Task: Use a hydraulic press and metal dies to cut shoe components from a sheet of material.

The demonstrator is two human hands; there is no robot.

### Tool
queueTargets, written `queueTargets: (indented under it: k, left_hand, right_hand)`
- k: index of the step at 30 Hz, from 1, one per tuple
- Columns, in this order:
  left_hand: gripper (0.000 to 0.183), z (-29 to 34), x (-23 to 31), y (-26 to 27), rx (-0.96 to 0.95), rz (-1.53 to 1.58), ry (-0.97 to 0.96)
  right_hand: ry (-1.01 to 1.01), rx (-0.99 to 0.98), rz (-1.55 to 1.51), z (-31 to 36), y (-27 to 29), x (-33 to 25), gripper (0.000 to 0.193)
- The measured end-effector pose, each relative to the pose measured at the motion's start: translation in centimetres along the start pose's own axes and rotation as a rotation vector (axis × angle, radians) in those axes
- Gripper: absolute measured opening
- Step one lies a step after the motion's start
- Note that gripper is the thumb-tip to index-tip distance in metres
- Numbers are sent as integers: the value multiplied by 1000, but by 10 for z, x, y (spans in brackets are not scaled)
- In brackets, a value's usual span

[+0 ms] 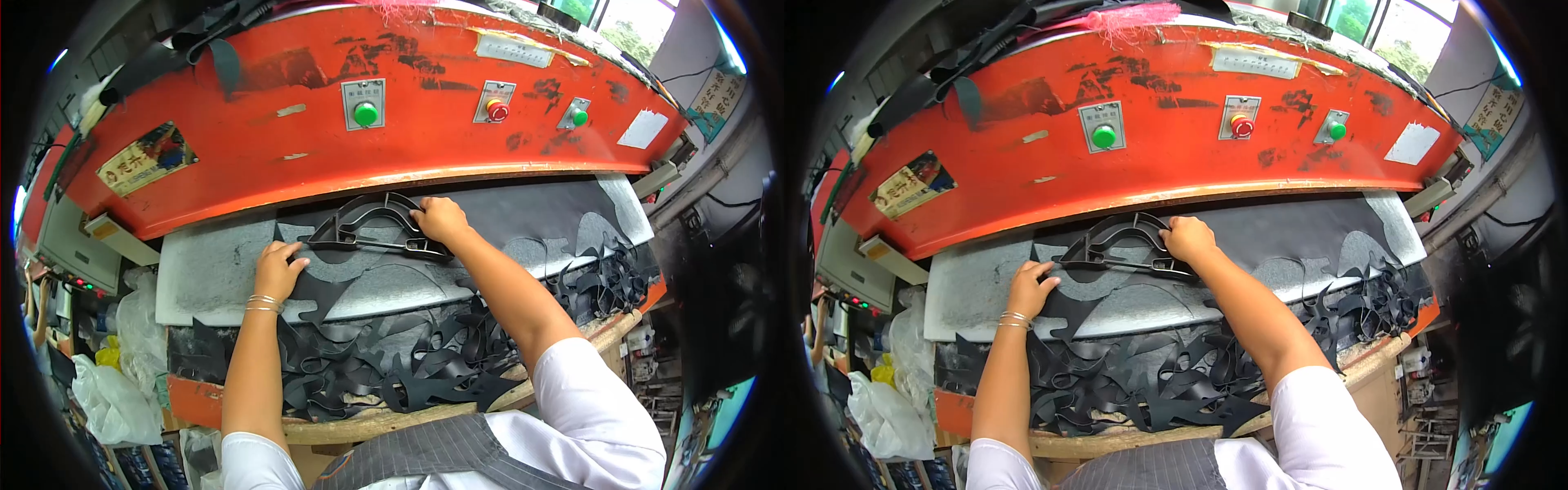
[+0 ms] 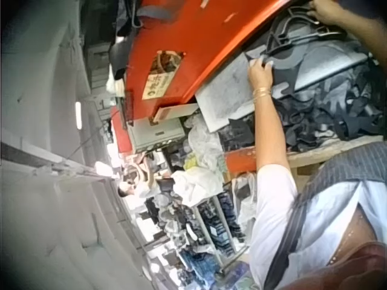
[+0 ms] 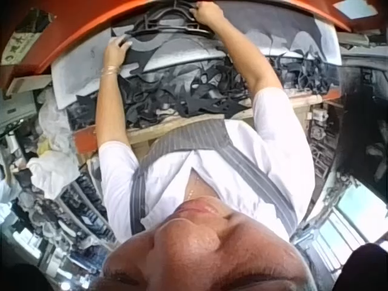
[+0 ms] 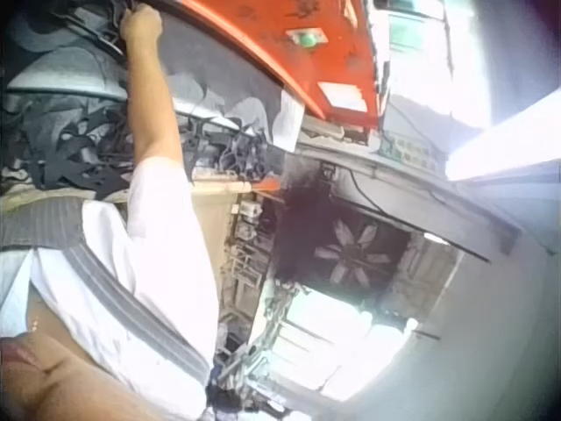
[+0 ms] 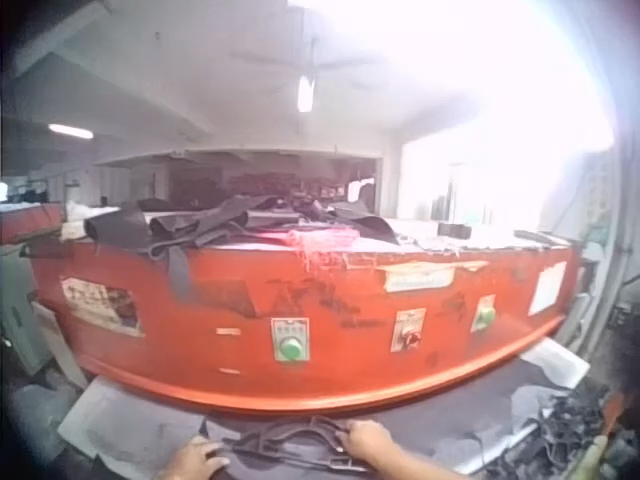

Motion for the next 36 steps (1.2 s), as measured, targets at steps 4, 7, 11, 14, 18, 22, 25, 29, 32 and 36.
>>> queueTargets:
  k: [4,7,11,14,18,22,25,29,32,36]
  left_hand:
    - [25,-11,-9,-18,14,-22,-60]
    - [17,-12,-7,-16,87,49,-51]
    - [18,-14,3,-2,72,41,-35]
    - [16,-14,4,7,101,21,-23]
    - [16,-11,11,9,97,8,-24]
    - [15,-11,16,11,93,-17,-34]
    - [14,-11,15,13,97,-34,-43]
    - [14,-9,14,14,97,-49,-23]
    - [12,-5,15,14,79,-62,-43]
    - [12,-3,16,18,93,-87,-42]
  right_hand:
    - [-66,-49,-76,35,8,15,50]
    - [372,-42,-247,65,7,58,92]
    - [431,68,-121,84,-1,75,83]
    - [419,104,-140,82,1,72,74]
    - [383,95,-174,85,2,72,67]
    - [378,108,-189,86,2,72,63]
    - [386,134,-168,87,1,67,59]
    - [416,173,-185,88,3,63,58]
    - [410,181,-160,92,3,61,58]
    - [424,183,-151,98,7,56,58]
Point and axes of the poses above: each hand's wrist, its own z-axis away from the middle knuckle, its own y-axis out of the back of the hand, x = y × z, the point moved 4 cm from there along -z, towards the middle knuckle, and after that the axes turned 8 degrees about -y, right-handed, at the moved point
